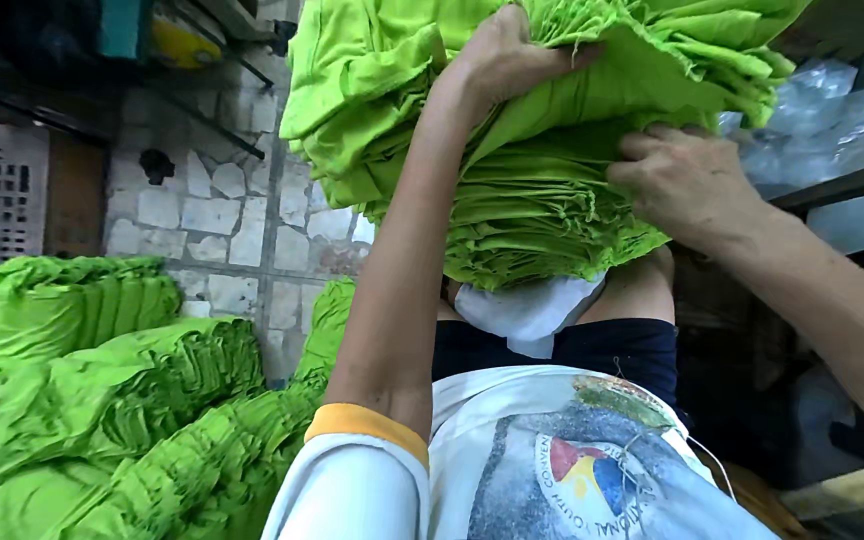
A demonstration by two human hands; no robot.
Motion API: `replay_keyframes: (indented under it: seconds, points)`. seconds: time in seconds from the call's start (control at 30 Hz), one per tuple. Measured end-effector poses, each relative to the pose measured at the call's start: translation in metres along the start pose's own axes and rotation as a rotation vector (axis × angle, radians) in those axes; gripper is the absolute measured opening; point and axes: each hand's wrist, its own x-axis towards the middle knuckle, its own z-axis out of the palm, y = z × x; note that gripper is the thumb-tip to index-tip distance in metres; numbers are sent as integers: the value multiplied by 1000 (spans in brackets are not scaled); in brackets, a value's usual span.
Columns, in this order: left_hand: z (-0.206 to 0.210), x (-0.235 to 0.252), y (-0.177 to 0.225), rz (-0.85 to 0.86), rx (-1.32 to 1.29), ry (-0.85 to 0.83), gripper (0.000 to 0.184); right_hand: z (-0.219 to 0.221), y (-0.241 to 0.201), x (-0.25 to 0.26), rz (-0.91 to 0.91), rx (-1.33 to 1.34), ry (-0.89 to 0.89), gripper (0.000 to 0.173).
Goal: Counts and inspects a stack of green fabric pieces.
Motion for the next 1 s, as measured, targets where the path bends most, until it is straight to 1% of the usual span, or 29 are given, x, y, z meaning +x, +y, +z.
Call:
replay_keyframes:
  seconds: [0.07, 0.1, 0.17, 0.2, 0.23, 0.27, 0.3, 0.33, 0.4, 0.43, 0.5, 0.53, 0.57, 0.6, 0.63, 0.67, 0.7, 0.73, 0.8, 0.83, 0.9, 0.93, 0.97, 1.0]
  points:
    - [4, -10, -1, 85, 24, -3, 64, -25, 4, 10, 24, 174, 87, 24]
    - [4, -19, 0, 129, 14, -46, 71, -36, 4, 18, 34, 233, 140, 25]
    - [5, -40, 6, 183, -2, -129, 91, -46, 3, 39, 87, 260, 233, 27]
    - [8, -46, 9, 189, 41, -111, 97, -42, 4, 53, 129, 261, 276, 28]
    - [12, -49, 12, 156, 110, -55, 102, -37, 6, 67, 177, 270, 300, 27]
    - [19, -47, 14, 115, 166, 21, 99, -32, 8, 79, 222, 272, 305, 26]
    - [23, -43, 12, 76, 188, 81, 91, -30, 8, 88, 262, 260, 293, 26]
    - [24, -35, 8, 52, 184, 106, 79, -31, 6, 94, 299, 245, 273, 27]
    - [14, -20, 2, 18, 111, 59, 59, -37, -8, 90, 335, 165, 281, 29]
    - [7, -14, 1, -3, 51, 21, 50, -39, -19, 82, 290, 87, 331, 30]
    - [-7, -12, 4, -45, -23, -30, 42, -30, -40, 60, 102, -43, 453, 30]
    - [-11, -11, 5, -58, -49, -45, 41, -19, -46, 48, 6, -70, 437, 28]
    - [-12, -9, 5, -62, -69, -48, 45, -5, -47, 36, -49, -75, 346, 28]
    - [-12, -7, 5, -73, -82, -54, 49, 10, -41, 27, -41, -60, 216, 28]
    - [-10, -6, 4, -77, -91, -57, 52, 20, -32, 19, 13, -11, 103, 30]
    - [-8, -5, 2, -64, -99, -56, 51, 23, -23, 15, 69, 52, 42, 32]
    - [-6, -4, -2, -36, -106, -43, 50, 17, -14, 14, 100, 101, 21, 30]
    - [-4, -3, -6, -7, -101, -29, 50, 8, -9, 14, 109, 141, 19, 29]
    - [0, -4, -11, 68, -48, -8, 56, -16, -3, 18, 111, 210, 86, 27]
    - [0, -9, -10, 110, -25, -21, 62, -25, 0, 24, 117, 241, 136, 27]
    - [-2, -29, -2, 174, 6, -86, 84, -33, 2, 41, 161, 266, 224, 26]
    - [2, -36, 2, 182, 50, -76, 95, -32, 0, 51, 194, 255, 255, 25]
    - [8, -42, 7, 154, 118, -30, 102, -30, -2, 60, 237, 246, 266, 25]
    - [16, -44, 10, 112, 190, 53, 101, -28, -5, 67, 286, 239, 265, 25]
